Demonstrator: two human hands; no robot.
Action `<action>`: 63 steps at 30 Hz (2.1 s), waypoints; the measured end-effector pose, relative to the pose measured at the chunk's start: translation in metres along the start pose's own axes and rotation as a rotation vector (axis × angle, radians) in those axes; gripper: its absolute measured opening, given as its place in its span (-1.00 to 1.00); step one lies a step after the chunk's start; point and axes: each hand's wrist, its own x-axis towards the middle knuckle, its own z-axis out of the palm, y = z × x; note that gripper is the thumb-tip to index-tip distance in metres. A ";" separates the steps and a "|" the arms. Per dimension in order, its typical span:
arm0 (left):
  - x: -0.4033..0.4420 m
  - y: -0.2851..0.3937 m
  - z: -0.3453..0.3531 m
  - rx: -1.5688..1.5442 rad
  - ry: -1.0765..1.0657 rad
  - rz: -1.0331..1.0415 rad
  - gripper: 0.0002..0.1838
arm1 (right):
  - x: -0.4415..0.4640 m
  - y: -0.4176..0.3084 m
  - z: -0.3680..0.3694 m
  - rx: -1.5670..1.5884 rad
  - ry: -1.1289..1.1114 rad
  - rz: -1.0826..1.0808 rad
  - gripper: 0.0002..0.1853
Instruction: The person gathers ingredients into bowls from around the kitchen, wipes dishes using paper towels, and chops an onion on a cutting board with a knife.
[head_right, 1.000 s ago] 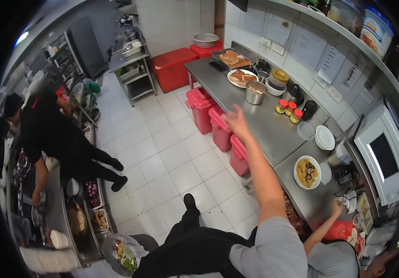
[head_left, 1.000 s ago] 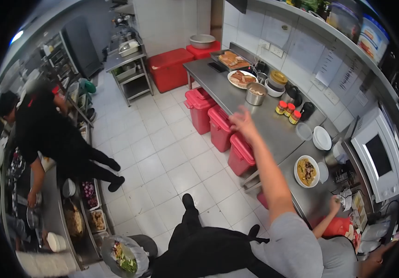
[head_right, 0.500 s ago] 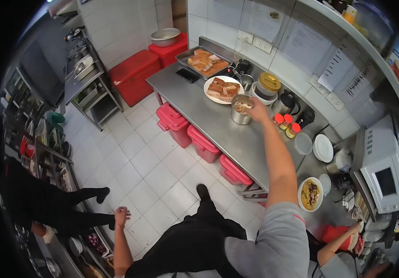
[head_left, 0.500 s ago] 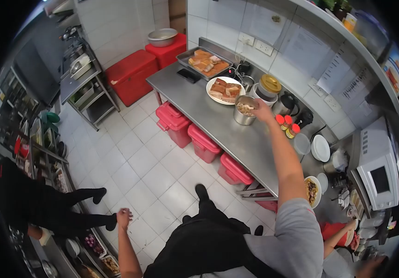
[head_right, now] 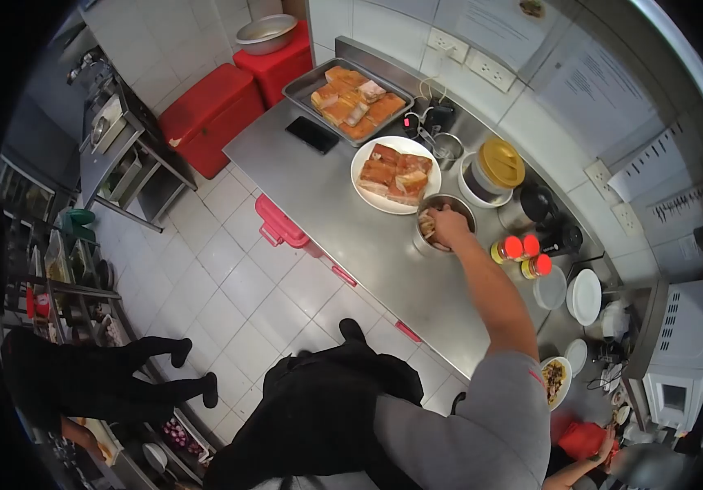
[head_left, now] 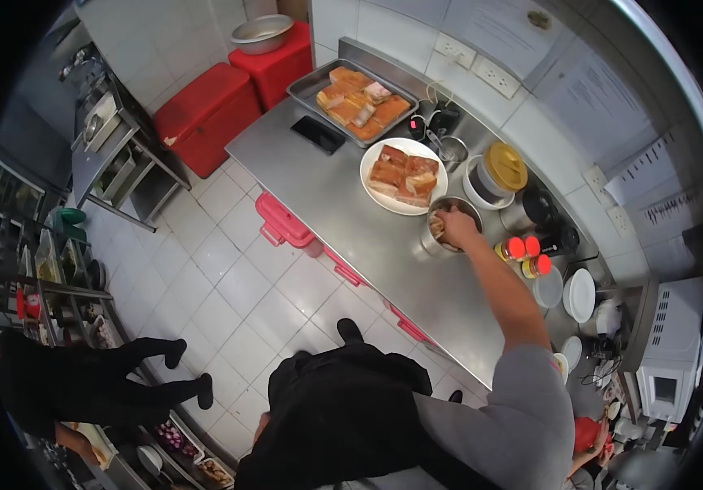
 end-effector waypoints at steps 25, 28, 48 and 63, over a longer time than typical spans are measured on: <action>0.189 0.116 -0.201 -0.501 0.028 -0.292 -0.69 | -0.035 0.015 -0.040 0.848 -0.059 0.178 -0.38; 0.177 0.086 -0.174 -0.518 -0.099 -0.435 -0.65 | -0.043 0.015 -0.052 1.170 -0.109 0.199 -0.34; 0.213 0.112 -0.213 -0.510 0.075 -0.274 -0.66 | -0.060 0.028 -0.038 1.659 0.061 0.446 -0.61; 0.291 -0.004 -0.374 -0.642 0.023 -0.407 -0.48 | 0.017 -0.169 -0.152 1.941 0.252 0.240 -0.63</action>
